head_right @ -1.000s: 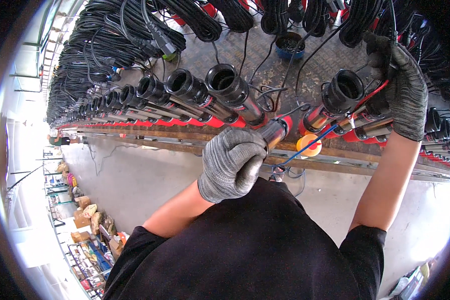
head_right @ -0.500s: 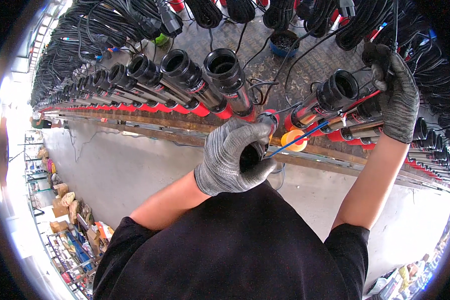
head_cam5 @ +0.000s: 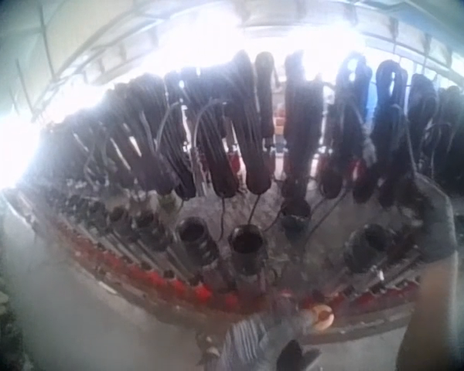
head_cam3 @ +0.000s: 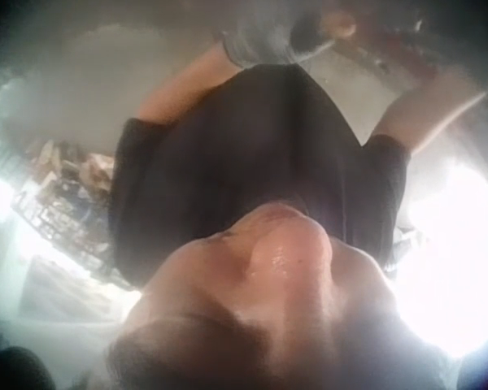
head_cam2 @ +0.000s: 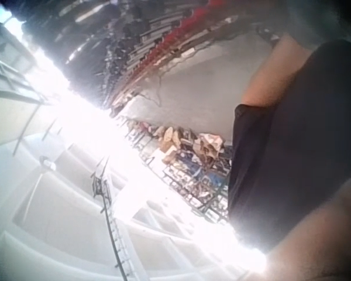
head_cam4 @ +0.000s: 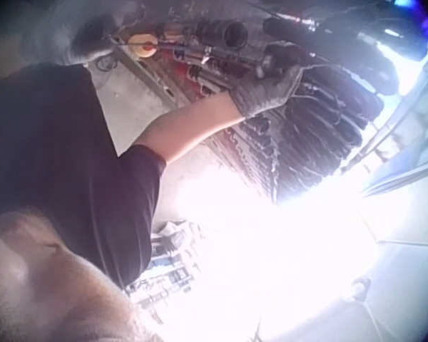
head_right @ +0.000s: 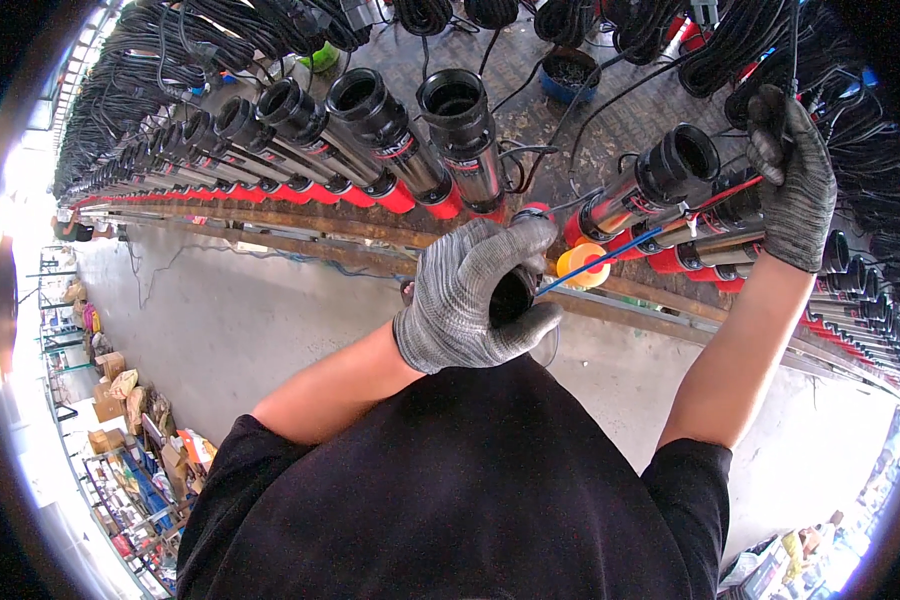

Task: The person applies oil from a squeeze bottle into the center of several vertical cylindrical metal components arranged in a long row on a workbench.

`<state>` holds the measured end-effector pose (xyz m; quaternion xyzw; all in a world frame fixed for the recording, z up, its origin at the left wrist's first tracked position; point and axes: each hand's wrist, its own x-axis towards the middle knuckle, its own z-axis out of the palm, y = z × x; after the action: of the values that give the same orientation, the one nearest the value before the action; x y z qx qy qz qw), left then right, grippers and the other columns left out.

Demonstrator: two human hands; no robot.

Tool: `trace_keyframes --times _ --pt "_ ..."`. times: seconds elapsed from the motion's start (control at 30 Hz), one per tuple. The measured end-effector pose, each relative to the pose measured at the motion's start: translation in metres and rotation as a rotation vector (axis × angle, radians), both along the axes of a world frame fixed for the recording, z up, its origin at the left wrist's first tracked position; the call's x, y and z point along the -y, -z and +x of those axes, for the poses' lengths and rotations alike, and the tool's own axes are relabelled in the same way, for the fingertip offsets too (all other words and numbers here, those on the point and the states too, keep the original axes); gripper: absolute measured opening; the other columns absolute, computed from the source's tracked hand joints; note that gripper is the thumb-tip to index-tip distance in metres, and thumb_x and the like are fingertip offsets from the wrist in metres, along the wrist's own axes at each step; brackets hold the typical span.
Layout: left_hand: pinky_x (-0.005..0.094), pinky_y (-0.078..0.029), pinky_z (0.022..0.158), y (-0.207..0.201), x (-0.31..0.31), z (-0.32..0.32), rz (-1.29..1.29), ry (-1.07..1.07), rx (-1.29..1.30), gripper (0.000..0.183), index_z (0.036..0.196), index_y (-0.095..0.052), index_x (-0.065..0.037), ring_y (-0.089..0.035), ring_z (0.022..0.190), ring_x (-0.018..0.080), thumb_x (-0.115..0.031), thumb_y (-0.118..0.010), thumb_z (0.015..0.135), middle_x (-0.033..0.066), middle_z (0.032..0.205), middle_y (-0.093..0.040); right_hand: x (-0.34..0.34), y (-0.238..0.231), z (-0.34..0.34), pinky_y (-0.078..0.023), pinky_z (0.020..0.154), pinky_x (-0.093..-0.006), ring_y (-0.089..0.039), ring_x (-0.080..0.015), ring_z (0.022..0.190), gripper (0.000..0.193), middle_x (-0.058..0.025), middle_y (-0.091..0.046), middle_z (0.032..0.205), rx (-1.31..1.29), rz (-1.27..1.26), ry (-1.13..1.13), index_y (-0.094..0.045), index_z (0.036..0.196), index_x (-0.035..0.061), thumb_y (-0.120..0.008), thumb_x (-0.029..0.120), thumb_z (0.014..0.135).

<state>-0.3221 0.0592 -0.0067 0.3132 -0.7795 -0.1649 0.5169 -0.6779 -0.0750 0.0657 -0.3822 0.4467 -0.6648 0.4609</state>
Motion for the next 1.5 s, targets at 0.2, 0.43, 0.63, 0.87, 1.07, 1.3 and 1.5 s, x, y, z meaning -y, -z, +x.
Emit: trace_keyframes --times 0.2,0.43,0.63,0.87,1.07,1.3,1.5 --pt "0.0423 -0.055 0.070 -0.004 0.001 -0.003 -0.024 -0.012 0.017 0.074 0.142 -0.056 -0.001 -0.068 0.079 0.0299 -0.024 -0.089 0.079 0.0092 0.095 -0.072 0.003 0.002 -0.003 -0.033 0.044 -0.0166 -0.056 -0.0074 0.061 0.037 -0.0151 -0.076 0.106 -0.004 0.012 -0.014 -0.068 0.129 -0.0043 -0.065 0.022 0.104" --pt "0.0419 -0.055 0.070 -0.007 -0.001 -0.006 0.000 -0.034 0.064 0.073 0.142 -0.057 -0.002 -0.068 0.080 0.0300 -0.025 -0.088 0.080 0.0092 0.096 -0.072 0.006 0.009 -0.012 -0.032 0.042 -0.0172 -0.056 -0.0064 0.057 0.034 -0.0123 -0.078 0.103 -0.011 -0.051 -0.124 -0.069 0.127 -0.0028 -0.065 0.023 0.105" --pt "0.0406 -0.055 0.069 -0.008 -0.001 -0.009 -0.042 -0.056 0.055 0.073 0.142 -0.057 -0.003 -0.068 0.080 0.0291 -0.027 -0.089 0.081 0.0087 0.097 -0.071 -0.008 -0.010 0.026 -0.027 0.041 -0.0184 -0.048 -0.0048 0.052 0.039 -0.0061 -0.073 0.091 0.004 0.009 0.097 -0.070 0.128 -0.0016 -0.066 0.030 0.105" --pt "0.0392 -0.056 0.069 -0.008 0.001 -0.007 0.021 -0.055 0.011 0.073 0.141 -0.057 -0.002 -0.069 0.080 0.0278 -0.028 -0.089 0.080 0.0087 0.095 -0.070 -0.011 -0.004 0.020 -0.027 0.042 -0.0188 -0.045 -0.0052 0.051 0.044 -0.0012 -0.069 0.082 -0.014 -0.055 -0.116 -0.072 0.123 -0.0001 -0.067 0.039 0.104" --pt "0.0391 -0.056 0.068 -0.006 0.002 -0.007 0.009 -0.059 0.013 0.074 0.140 -0.058 -0.002 -0.068 0.079 0.0275 -0.027 -0.090 0.079 0.0083 0.094 -0.069 -0.010 -0.004 0.013 -0.027 0.042 -0.0188 -0.046 -0.0044 0.051 0.044 -0.0003 -0.069 0.082 -0.030 -0.051 -0.103 -0.072 0.125 0.0011 -0.067 0.039 0.104" --pt "0.0393 -0.055 0.068 -0.009 0.000 -0.007 0.034 -0.068 0.033 0.074 0.141 -0.058 -0.003 -0.068 0.079 0.0275 -0.026 -0.090 0.078 0.0078 0.093 -0.069 -0.007 -0.002 0.009 -0.026 0.042 -0.0186 -0.044 -0.0040 0.049 0.043 0.0011 -0.070 0.082 -0.042 -0.043 -0.108 -0.073 0.126 0.0031 -0.068 0.039 0.103" --pt "0.0391 -0.056 0.071 -0.009 0.000 -0.005 0.017 -0.089 0.046 0.076 0.142 -0.056 -0.003 -0.068 0.080 0.0277 -0.025 -0.090 0.078 0.0080 0.094 -0.070 -0.004 0.003 0.012 -0.025 0.043 -0.0184 -0.044 -0.0032 0.048 0.045 0.0015 -0.071 0.082 -0.055 -0.069 -0.145 -0.073 0.127 0.0031 -0.068 0.040 0.103"
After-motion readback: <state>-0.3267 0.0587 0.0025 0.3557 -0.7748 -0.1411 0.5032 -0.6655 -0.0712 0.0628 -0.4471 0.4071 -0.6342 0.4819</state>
